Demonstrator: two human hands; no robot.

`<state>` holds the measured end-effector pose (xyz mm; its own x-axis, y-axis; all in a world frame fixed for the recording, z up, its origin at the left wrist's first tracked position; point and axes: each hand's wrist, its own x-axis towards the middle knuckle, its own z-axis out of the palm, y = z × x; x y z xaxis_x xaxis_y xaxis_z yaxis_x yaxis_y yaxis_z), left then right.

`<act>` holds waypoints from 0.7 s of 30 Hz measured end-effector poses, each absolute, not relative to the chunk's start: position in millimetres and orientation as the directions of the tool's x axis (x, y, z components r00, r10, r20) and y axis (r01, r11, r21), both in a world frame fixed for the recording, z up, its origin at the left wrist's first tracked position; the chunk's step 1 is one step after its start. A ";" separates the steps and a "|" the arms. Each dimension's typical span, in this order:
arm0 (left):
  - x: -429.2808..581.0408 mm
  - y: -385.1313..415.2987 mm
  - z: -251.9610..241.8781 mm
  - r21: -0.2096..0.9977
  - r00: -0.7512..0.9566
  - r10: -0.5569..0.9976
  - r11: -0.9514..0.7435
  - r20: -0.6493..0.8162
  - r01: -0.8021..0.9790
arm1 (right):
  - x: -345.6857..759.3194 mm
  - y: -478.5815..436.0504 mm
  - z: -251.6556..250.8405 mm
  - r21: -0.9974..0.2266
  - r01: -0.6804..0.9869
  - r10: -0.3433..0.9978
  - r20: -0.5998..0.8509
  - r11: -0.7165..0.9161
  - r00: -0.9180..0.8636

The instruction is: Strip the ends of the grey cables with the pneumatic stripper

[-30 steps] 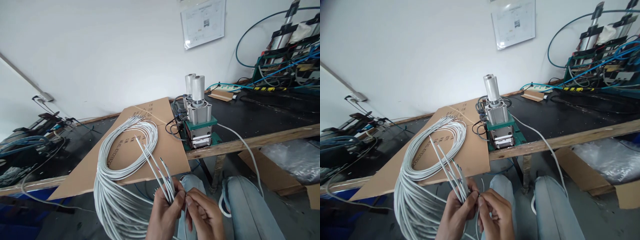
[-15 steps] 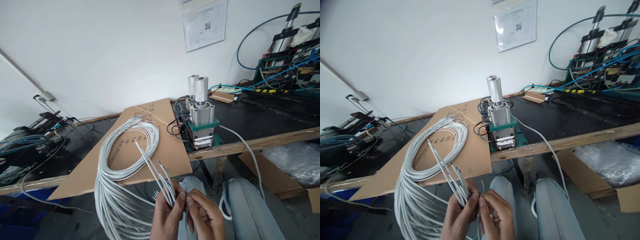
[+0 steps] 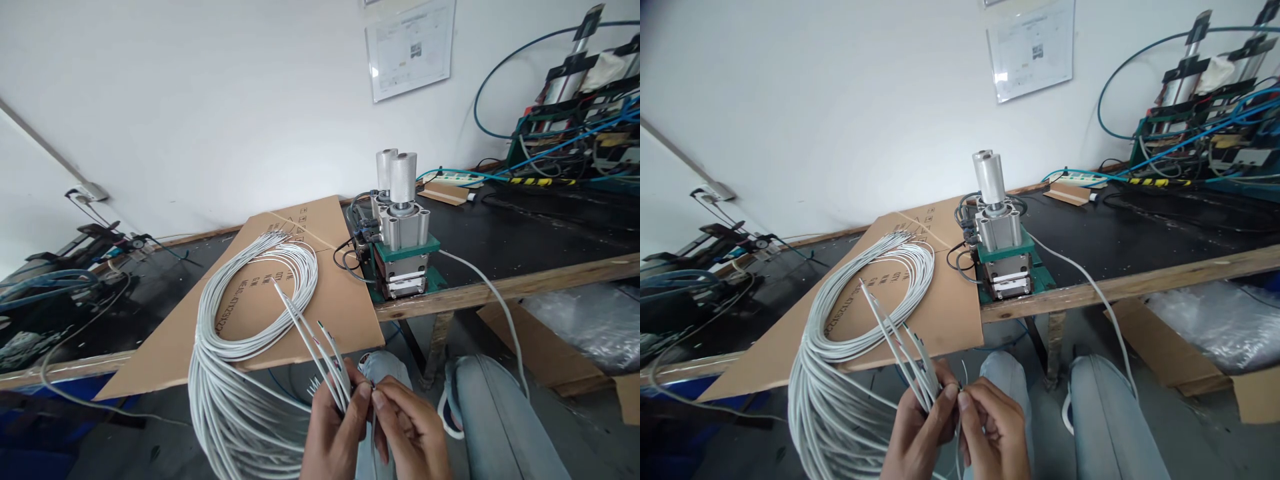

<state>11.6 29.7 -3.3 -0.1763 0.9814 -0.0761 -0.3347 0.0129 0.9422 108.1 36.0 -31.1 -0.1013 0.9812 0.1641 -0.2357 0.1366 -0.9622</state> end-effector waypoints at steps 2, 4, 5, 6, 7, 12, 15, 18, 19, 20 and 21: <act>11.6 29.4 -2.3 0.940 -0.169 0.982 0.021 -0.083 -0.341 | 108.7 35.9 -30.8 -0.961 -0.242 0.980 0.166 0.136 -0.107; 11.1 29.1 -1.8 0.934 -0.168 0.981 0.033 -0.098 -0.355 | 109.2 36.5 -31.6 -0.957 -0.245 0.976 0.185 0.153 -0.111; 10.7 29.1 -1.7 0.931 -0.164 0.981 0.042 -0.108 -0.361 | 109.5 37.0 -32.5 -0.956 -0.243 0.973 0.199 0.166 -0.116; 10.3 29.1 -1.7 0.928 -0.159 0.980 0.051 -0.118 -0.368 | 109.9 37.5 -33.4 -0.954 -0.238 0.969 0.216 0.183 -0.122; 10.1 29.2 -1.6 0.925 -0.156 0.980 0.057 -0.123 -0.375 | 110.3 38.0 -34.4 -0.952 -0.229 0.964 0.234 0.202 -0.124; 11.2 30.7 1.1 0.926 -0.138 0.984 0.056 -0.115 -0.374 | 110.4 36.8 -36.0 -0.951 -0.170 0.955 0.277 0.257 -0.105; 12.2 31.9 4.4 0.927 -0.137 0.984 0.058 -0.116 -0.371 | 108.3 34.7 -33.7 -0.955 -0.183 0.964 0.251 0.231 -0.090; 12.7 33.4 6.7 0.946 -0.127 0.986 0.061 -0.107 -0.318 | 110.2 37.5 -31.8 -0.957 -0.233 0.979 0.191 0.172 -0.064; 13.0 34.3 6.1 0.961 -0.134 0.987 0.045 -0.084 -0.273 | 113.3 41.0 -31.4 -0.959 -0.238 0.984 0.170 0.154 -0.045; 13.5 35.5 4.3 0.978 -0.150 0.987 0.021 -0.053 -0.208 | 118.1 46.2 -30.9 -0.963 -0.231 0.989 0.147 0.138 -0.022; 14.3 37.3 1.1 0.993 -0.174 0.985 -0.015 -0.006 -0.119 | 124.7 53.1 -30.0 -0.969 -0.214 0.992 0.128 0.123 -0.010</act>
<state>14.3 37.3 1.1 -0.1743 0.9847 -0.0062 -0.1186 -0.0147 0.9928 124.7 53.1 -30.0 -0.0098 0.9918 0.1276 -0.2136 0.1226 -0.9692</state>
